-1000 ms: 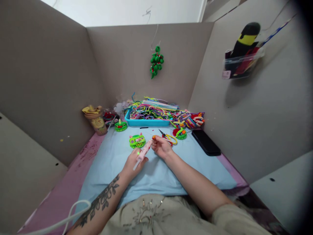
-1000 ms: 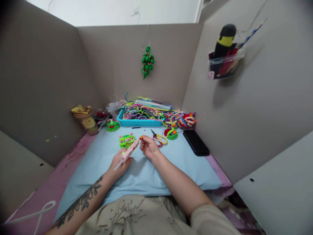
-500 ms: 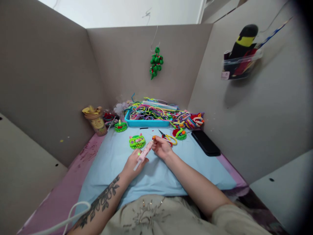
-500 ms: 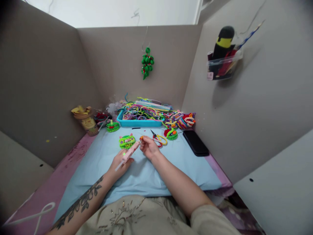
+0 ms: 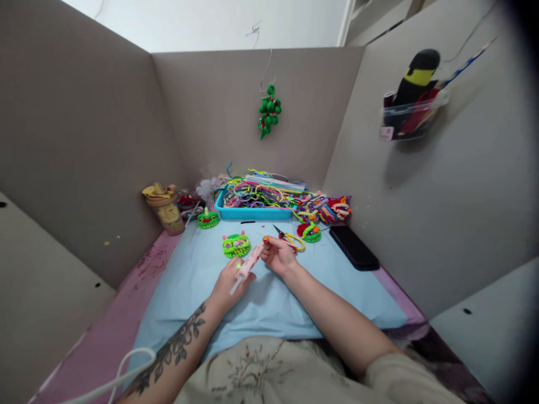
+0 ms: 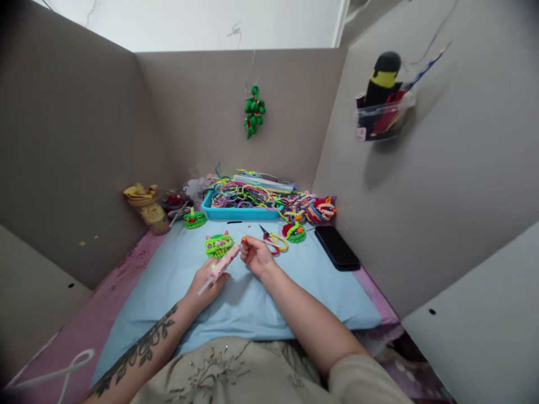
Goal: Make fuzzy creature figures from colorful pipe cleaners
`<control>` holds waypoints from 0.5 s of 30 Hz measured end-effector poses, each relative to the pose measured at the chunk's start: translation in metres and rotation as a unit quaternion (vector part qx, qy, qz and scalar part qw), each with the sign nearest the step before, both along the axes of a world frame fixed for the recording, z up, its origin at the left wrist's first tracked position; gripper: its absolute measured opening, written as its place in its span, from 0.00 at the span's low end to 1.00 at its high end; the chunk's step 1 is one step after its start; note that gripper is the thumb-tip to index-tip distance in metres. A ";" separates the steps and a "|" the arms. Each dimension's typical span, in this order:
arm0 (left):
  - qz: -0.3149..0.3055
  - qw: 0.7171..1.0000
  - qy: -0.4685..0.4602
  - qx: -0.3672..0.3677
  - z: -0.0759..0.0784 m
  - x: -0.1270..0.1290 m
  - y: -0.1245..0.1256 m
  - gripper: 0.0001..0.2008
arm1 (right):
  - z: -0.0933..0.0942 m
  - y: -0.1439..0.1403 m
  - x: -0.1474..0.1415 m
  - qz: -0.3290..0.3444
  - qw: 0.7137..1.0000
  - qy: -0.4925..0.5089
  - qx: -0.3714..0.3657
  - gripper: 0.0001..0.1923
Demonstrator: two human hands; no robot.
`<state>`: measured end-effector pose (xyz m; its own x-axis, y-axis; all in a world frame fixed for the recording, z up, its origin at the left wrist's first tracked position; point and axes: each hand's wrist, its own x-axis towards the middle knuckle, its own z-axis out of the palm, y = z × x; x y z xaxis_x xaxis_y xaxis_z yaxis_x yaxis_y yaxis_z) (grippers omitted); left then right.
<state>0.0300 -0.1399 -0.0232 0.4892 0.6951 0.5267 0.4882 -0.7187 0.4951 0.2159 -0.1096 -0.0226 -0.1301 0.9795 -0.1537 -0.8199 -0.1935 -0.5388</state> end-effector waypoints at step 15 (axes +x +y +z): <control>-0.011 1.000 -0.018 0.007 0.004 0.000 -0.003 0.02 | 0.001 0.001 -0.004 -0.014 0.999 -0.043 -0.008 0.05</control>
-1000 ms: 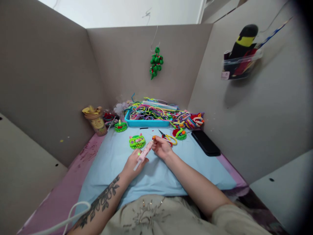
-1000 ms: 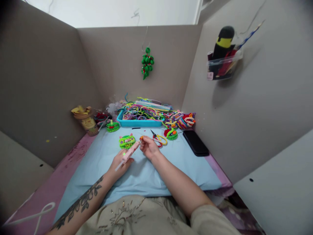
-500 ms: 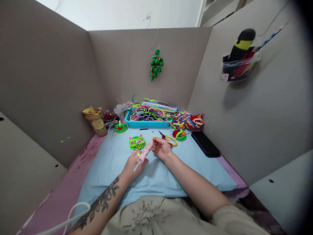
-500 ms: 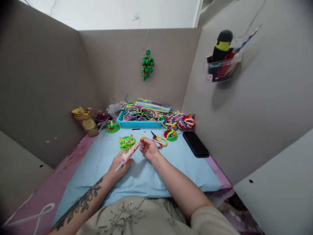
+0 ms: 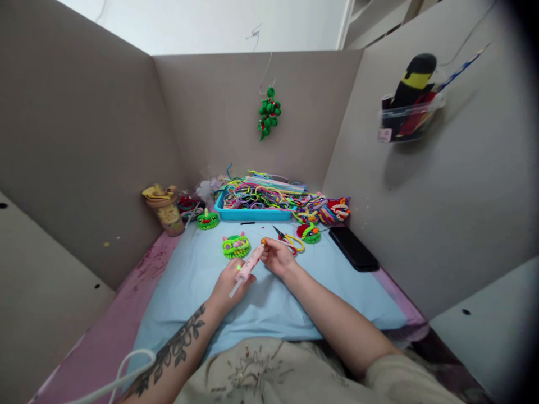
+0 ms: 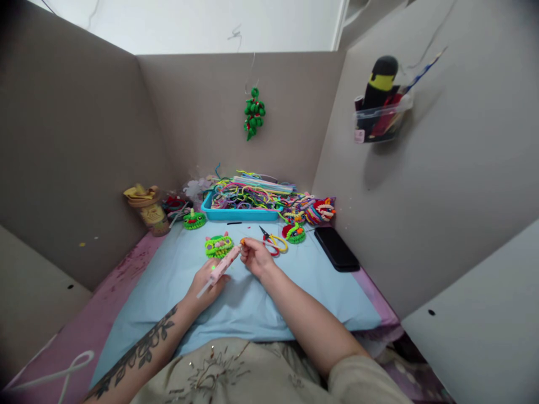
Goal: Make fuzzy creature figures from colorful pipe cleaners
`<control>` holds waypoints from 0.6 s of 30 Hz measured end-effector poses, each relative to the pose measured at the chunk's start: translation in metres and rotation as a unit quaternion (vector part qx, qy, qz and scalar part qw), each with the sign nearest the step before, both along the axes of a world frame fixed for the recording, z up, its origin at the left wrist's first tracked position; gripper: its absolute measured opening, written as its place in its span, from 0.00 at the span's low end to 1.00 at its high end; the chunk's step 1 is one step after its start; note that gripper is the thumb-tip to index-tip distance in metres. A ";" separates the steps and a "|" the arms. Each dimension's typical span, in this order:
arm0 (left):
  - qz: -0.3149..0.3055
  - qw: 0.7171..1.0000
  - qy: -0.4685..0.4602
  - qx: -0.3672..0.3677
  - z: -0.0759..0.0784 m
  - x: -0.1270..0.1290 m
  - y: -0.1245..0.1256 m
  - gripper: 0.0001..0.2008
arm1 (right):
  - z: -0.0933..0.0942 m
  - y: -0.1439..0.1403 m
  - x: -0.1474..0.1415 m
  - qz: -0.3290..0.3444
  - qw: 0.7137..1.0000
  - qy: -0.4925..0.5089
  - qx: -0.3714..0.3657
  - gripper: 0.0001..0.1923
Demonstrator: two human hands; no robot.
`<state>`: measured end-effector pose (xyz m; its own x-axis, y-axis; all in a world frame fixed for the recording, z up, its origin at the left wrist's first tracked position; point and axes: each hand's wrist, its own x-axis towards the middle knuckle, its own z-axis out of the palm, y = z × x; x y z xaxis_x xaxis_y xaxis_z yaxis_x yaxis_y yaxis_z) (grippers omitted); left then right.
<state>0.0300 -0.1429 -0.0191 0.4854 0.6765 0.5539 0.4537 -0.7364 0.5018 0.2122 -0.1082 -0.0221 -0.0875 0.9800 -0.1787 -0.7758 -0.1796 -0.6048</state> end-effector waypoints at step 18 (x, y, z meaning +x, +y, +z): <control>-0.017 0.998 0.002 -0.053 0.003 0.001 -0.002 0.03 | 0.006 -0.003 0.001 -0.013 0.999 0.030 -0.018 0.02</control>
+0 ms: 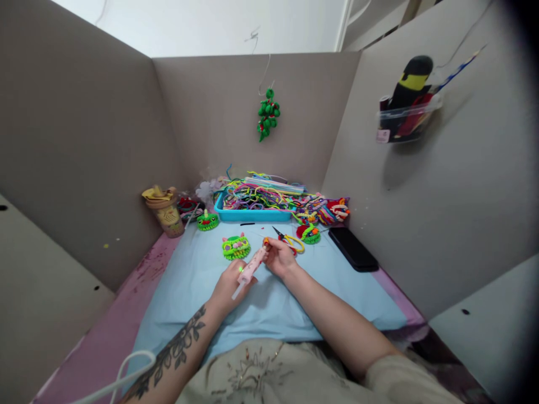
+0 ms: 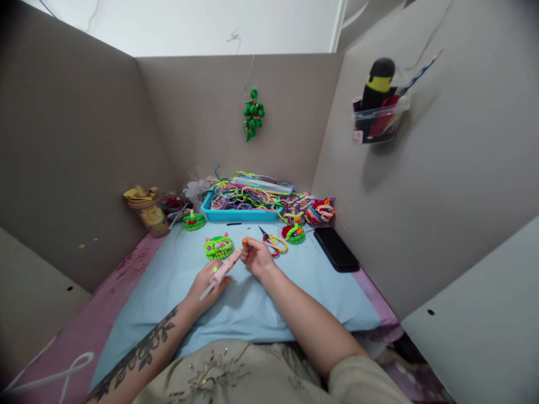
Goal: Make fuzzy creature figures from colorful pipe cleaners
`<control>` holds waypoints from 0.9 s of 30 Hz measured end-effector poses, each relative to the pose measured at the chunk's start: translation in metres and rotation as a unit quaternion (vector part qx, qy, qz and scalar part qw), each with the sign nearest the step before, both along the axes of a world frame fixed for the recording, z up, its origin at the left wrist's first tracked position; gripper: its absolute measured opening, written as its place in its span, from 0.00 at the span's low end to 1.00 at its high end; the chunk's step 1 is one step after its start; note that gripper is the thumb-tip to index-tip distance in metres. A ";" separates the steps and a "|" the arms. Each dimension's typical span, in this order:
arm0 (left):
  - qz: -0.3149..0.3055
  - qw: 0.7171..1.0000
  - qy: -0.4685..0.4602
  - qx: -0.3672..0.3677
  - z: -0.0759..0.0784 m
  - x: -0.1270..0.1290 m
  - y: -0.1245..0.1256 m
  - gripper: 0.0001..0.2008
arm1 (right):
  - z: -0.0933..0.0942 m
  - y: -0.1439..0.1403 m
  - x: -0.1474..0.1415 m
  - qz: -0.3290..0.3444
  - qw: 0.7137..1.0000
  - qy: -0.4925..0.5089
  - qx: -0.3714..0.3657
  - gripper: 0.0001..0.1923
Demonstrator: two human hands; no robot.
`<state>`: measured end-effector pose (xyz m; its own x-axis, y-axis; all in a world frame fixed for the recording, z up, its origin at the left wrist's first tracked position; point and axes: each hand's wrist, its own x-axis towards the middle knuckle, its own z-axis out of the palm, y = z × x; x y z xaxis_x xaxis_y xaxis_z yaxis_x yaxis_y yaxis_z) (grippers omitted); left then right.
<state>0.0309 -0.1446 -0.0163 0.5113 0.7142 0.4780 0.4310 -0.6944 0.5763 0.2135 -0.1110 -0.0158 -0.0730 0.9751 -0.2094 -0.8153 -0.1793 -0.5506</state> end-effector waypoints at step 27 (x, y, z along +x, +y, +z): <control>-0.034 0.999 0.010 0.028 -0.009 -0.003 0.002 0.04 | 0.004 -0.004 0.000 0.024 0.999 -0.027 0.011 0.06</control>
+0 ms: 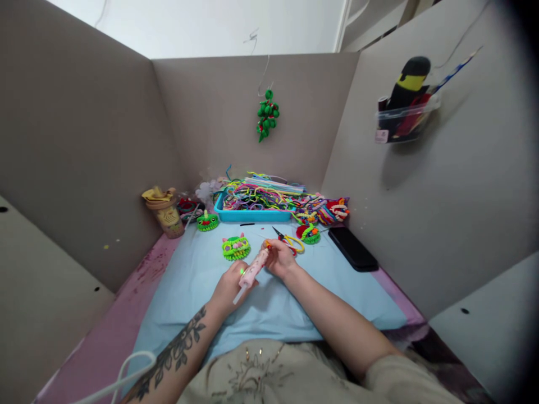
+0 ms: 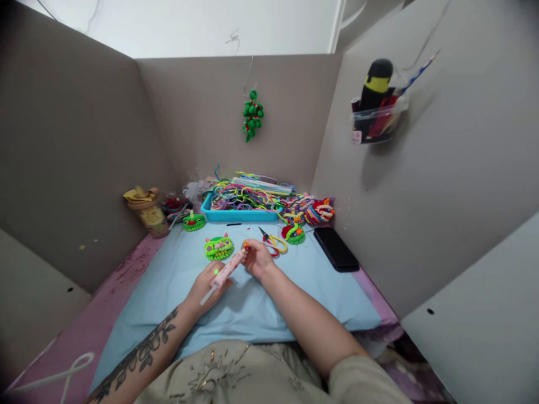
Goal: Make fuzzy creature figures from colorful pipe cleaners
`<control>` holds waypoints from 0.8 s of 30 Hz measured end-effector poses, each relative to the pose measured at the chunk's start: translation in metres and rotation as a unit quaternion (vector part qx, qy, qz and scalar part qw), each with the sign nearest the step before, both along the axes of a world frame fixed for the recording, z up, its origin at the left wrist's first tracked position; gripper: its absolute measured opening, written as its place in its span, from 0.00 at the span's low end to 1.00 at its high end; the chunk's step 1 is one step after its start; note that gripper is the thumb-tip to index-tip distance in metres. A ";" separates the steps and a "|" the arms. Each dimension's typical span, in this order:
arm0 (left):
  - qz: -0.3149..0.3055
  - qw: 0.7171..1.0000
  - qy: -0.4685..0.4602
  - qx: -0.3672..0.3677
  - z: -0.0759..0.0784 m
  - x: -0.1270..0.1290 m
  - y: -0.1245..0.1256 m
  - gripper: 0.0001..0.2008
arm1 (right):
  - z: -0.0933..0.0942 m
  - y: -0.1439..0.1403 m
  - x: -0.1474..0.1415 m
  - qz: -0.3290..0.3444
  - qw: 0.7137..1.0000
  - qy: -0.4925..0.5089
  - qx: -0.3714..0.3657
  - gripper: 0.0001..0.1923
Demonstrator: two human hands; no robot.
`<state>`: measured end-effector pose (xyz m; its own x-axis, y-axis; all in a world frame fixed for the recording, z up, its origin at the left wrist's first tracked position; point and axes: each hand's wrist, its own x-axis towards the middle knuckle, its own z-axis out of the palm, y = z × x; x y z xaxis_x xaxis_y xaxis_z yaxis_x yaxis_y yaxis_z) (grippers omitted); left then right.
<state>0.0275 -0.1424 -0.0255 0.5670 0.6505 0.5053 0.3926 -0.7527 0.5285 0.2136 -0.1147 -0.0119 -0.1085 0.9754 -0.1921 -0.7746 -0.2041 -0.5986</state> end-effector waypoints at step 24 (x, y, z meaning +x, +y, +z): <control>-0.003 1.000 0.009 -0.008 -0.001 0.001 0.002 0.02 | -0.002 0.000 -0.001 0.004 0.999 -0.005 0.031 0.07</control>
